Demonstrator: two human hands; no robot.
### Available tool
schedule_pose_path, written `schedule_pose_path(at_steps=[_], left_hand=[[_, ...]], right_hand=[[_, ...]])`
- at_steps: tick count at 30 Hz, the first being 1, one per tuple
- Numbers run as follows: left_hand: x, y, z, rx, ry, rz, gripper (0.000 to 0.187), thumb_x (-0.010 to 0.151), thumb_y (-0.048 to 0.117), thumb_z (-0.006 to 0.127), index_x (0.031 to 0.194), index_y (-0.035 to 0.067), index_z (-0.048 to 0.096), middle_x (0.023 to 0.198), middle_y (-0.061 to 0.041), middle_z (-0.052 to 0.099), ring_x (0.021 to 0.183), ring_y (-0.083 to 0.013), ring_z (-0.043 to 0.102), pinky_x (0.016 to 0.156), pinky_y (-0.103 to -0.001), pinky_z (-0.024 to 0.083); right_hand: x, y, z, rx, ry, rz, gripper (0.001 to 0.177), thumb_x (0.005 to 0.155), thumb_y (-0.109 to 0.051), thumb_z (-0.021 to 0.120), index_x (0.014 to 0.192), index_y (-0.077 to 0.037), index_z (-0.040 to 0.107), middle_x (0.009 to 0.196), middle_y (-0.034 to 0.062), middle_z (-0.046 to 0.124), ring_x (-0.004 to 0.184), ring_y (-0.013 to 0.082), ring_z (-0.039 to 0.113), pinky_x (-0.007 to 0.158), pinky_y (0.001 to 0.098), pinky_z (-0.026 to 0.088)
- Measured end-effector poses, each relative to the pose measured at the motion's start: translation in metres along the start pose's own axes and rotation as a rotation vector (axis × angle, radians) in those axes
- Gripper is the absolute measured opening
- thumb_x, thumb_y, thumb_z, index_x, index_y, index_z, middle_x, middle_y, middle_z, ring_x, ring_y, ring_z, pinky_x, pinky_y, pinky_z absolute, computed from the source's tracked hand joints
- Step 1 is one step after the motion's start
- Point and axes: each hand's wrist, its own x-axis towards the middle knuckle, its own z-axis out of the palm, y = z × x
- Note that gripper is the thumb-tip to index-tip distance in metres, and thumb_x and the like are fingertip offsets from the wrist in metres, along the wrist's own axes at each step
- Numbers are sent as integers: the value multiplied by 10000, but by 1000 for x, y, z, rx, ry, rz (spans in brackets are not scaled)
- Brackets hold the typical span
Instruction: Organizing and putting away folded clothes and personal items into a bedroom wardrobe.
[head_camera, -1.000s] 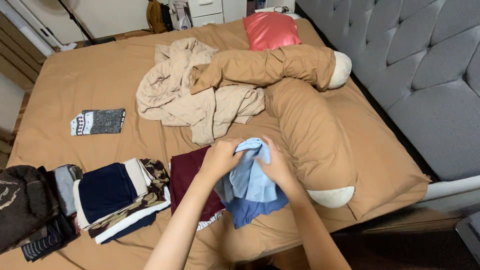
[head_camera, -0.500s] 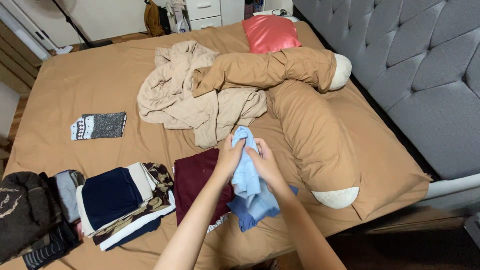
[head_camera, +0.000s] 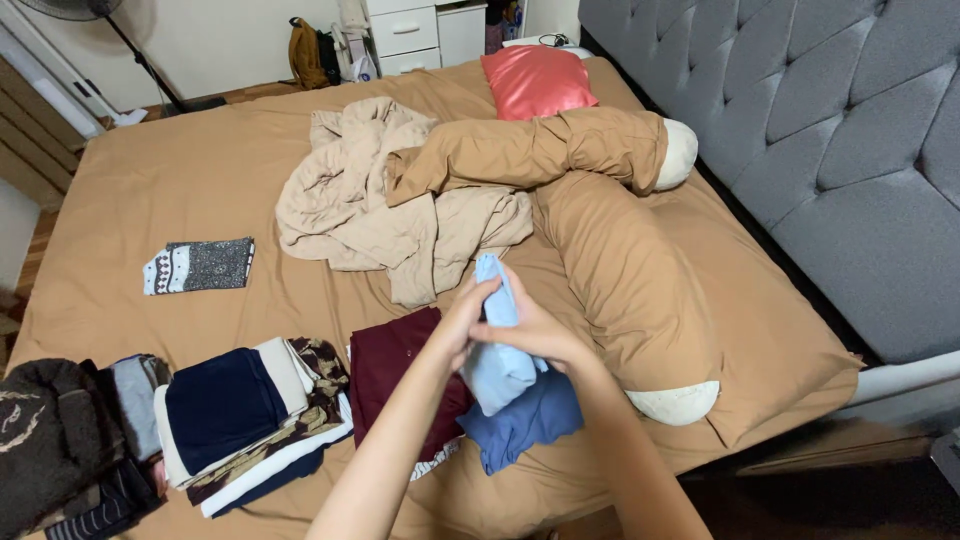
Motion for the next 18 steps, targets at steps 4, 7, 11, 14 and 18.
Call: schedule_pose_path(at_steps=[4, 7, 11, 14, 18], left_hand=[[5, 0, -32, 232, -143, 207, 562, 985, 476, 645, 1337, 42, 579, 1218, -62, 596, 1166, -156, 548, 1027, -286, 424], [-14, 14, -46, 504, -121, 428, 678, 929, 470, 764, 1360, 1, 533, 1220, -105, 526, 1153, -156, 507, 1022, -300, 445], [-43, 20, -68, 755, -95, 648, 1082, 650, 360, 962, 1475, 43, 337, 1385, -93, 520, 1314, -129, 440, 1063, -322, 355], [-56, 10, -76, 866, -222, 279, 663, 692, 353, 909, 1236, 52, 680, 1162, -86, 758, 1073, -144, 687, 952, -310, 541], [-50, -16, -95, 653, -268, 132, 506, 783, 337, 866, 1150, 8, 753, 1070, -64, 793, 963, -128, 724, 877, -311, 589]], right_hand=[[18, 34, -23, -196, 10, -27, 688, 809, -92, 764, 1437, -76, 482, 1270, 95, 654, 1160, 192, 608, 1000, 350, 484], [11, 17, -27, -38, 50, 102, 438, 837, -65, 735, 1269, -17, 680, 1080, 74, 755, 977, 163, 687, 888, 339, 549], [-7, -30, -34, 200, -20, 144, 370, 851, -82, 763, 1199, 17, 683, 1054, 52, 761, 913, 126, 712, 806, 309, 584], [-5, -41, -37, 351, 42, 104, 364, 872, -107, 768, 1195, 25, 667, 1058, 88, 754, 903, 160, 712, 797, 335, 592], [-3, -27, -40, 278, 73, 140, 383, 877, -134, 775, 1209, 28, 673, 1075, 80, 753, 927, 152, 712, 827, 328, 585]])
